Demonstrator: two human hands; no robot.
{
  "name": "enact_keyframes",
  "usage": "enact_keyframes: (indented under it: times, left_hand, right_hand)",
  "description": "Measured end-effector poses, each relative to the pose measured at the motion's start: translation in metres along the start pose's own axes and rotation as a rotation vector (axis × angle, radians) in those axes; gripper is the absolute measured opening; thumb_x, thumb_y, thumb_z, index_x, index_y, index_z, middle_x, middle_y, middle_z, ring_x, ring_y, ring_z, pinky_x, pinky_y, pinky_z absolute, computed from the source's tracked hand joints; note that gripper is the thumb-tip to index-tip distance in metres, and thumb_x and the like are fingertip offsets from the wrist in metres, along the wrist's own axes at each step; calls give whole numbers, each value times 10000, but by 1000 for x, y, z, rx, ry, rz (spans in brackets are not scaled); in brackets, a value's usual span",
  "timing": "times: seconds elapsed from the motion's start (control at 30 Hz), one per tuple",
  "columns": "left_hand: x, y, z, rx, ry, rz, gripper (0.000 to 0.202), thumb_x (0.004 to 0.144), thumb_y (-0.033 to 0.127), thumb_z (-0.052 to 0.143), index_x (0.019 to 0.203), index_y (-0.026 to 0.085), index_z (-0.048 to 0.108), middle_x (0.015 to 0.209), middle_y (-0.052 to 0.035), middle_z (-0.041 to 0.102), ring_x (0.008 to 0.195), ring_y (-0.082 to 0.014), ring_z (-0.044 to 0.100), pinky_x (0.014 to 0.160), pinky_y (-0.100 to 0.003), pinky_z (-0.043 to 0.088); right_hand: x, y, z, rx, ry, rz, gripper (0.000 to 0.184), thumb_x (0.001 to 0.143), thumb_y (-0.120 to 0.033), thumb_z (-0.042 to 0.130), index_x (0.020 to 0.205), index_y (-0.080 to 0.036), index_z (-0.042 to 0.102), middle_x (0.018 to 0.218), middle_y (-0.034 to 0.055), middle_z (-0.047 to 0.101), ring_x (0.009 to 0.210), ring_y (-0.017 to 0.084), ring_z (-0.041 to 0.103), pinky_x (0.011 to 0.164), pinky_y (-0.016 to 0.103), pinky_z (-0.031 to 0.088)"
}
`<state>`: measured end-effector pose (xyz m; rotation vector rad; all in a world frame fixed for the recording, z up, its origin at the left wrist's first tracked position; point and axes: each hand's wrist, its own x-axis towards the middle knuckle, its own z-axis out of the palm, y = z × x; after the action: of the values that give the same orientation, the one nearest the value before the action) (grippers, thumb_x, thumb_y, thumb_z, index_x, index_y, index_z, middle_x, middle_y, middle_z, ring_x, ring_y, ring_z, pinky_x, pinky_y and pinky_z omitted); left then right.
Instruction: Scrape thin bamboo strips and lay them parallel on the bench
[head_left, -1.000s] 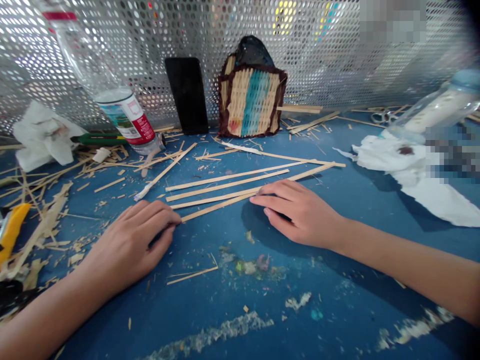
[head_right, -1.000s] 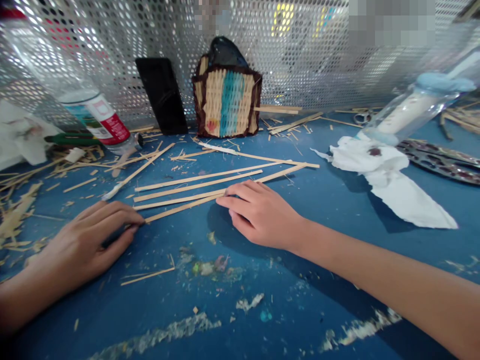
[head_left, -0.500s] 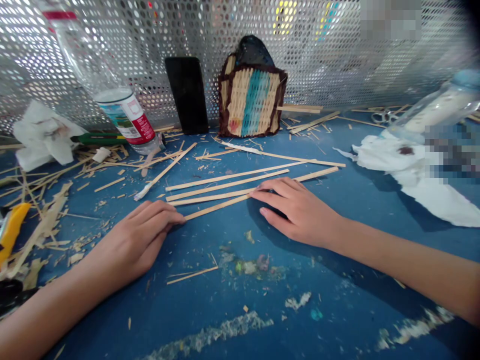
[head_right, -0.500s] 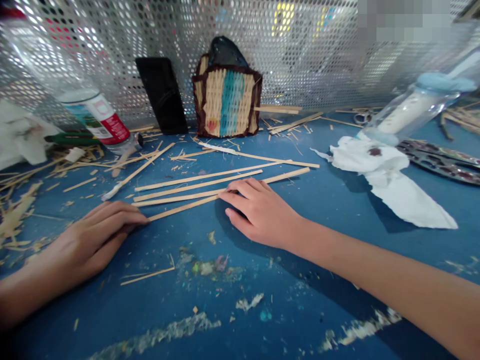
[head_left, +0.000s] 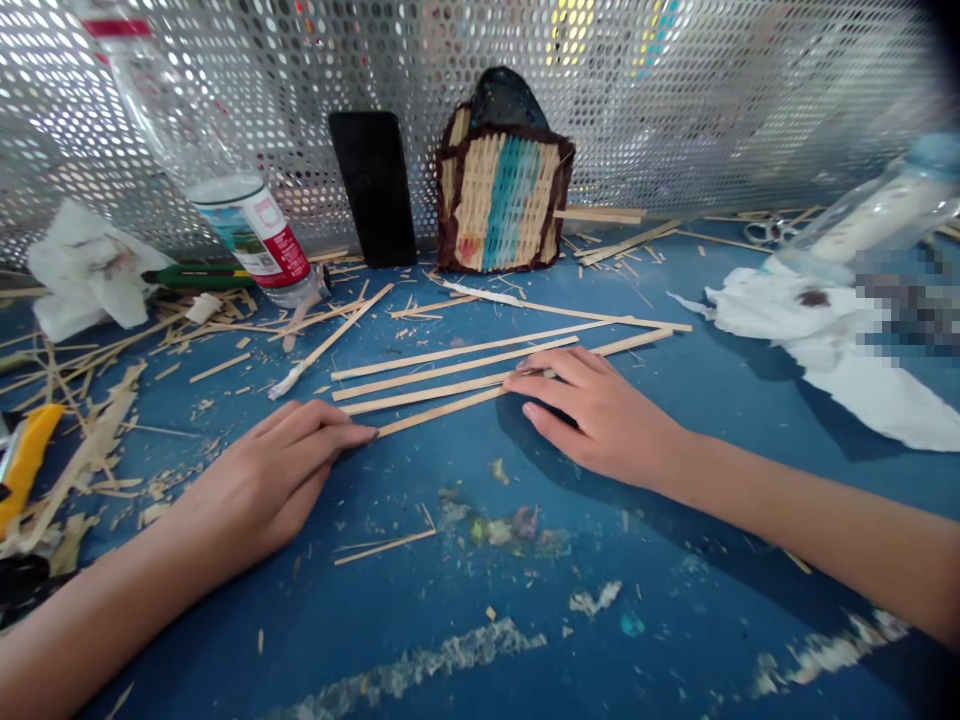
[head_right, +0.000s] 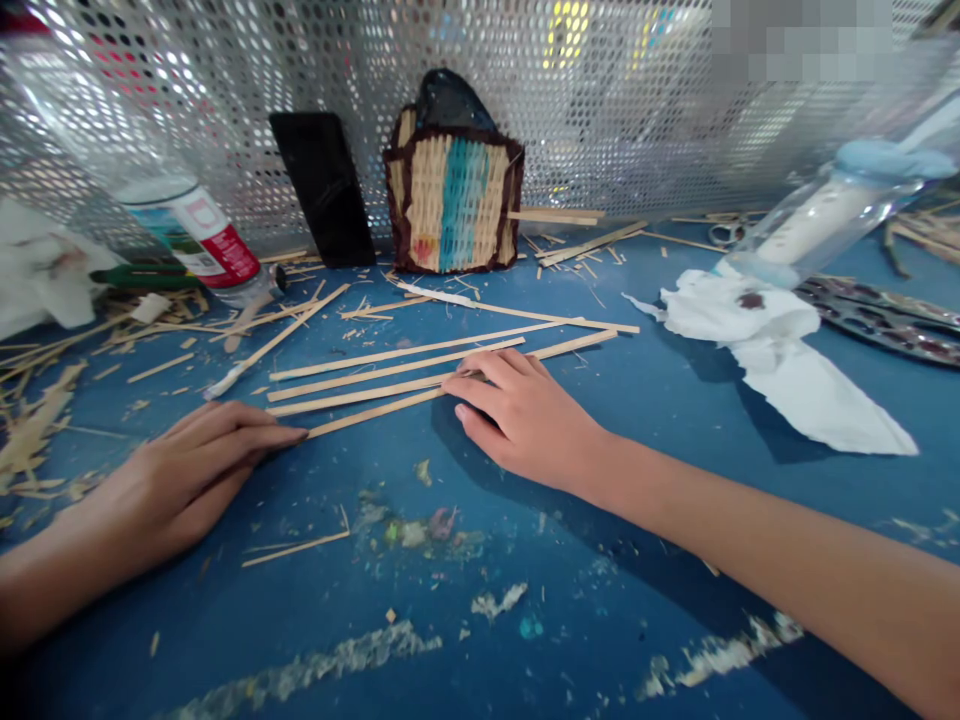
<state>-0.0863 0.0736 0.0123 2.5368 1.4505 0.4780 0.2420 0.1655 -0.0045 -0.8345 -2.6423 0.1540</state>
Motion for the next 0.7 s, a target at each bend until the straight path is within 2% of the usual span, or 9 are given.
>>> enact_keyframes:
  times: [0.13, 0.3, 0.4, 0.53, 0.7]
  left_hand:
    - [-1, 3, -2, 24, 0, -9, 343, 953, 144, 361, 1173, 236, 608, 1130, -56, 614, 1008, -174, 561, 930, -308, 425]
    - [-1, 2, -2, 131, 121, -90, 194, 937, 208, 418, 1028, 181, 587, 1006, -60, 620, 969, -192, 565, 943, -345, 413]
    - [-1, 2, -3, 128, 93, -116, 182, 933, 217, 410, 951, 187, 588, 936, -46, 625, 899, -187, 565, 912, -346, 413]
    - [-1, 6, -4, 64, 66, -91, 206, 931, 201, 390, 925, 189, 595, 935, -46, 639, 913, -182, 564, 850, -311, 423]
    - [-1, 6, -4, 31, 66, -90, 214, 924, 187, 391, 912, 187, 605, 930, -44, 644, 912, -178, 569, 850, -310, 428]
  right_hand:
    - [0, 0, 1, -36, 30, -9, 303, 949, -226, 461, 1201, -194, 626, 1219, 127, 580, 1154, 280, 504, 976, 496, 421]
    - [-2, -2, 2, -82, 79, -4, 275, 931, -213, 485, 1126, -168, 674, 1182, 127, 594, 1101, 270, 533, 942, 461, 451]
    - [-2, -4, 0, -103, 105, 12, 255, 924, -213, 487, 1053, -163, 701, 1122, 120, 610, 1024, 260, 556, 896, 444, 467]
    - [-2, -6, -2, -92, 106, 11, 245, 923, -215, 477, 976, -150, 707, 1032, 121, 621, 941, 245, 564, 839, 415, 480]
    - [-2, -6, -3, -50, 108, 11, 225, 919, -211, 470, 938, -171, 691, 948, 102, 632, 884, 228, 565, 799, 394, 483]
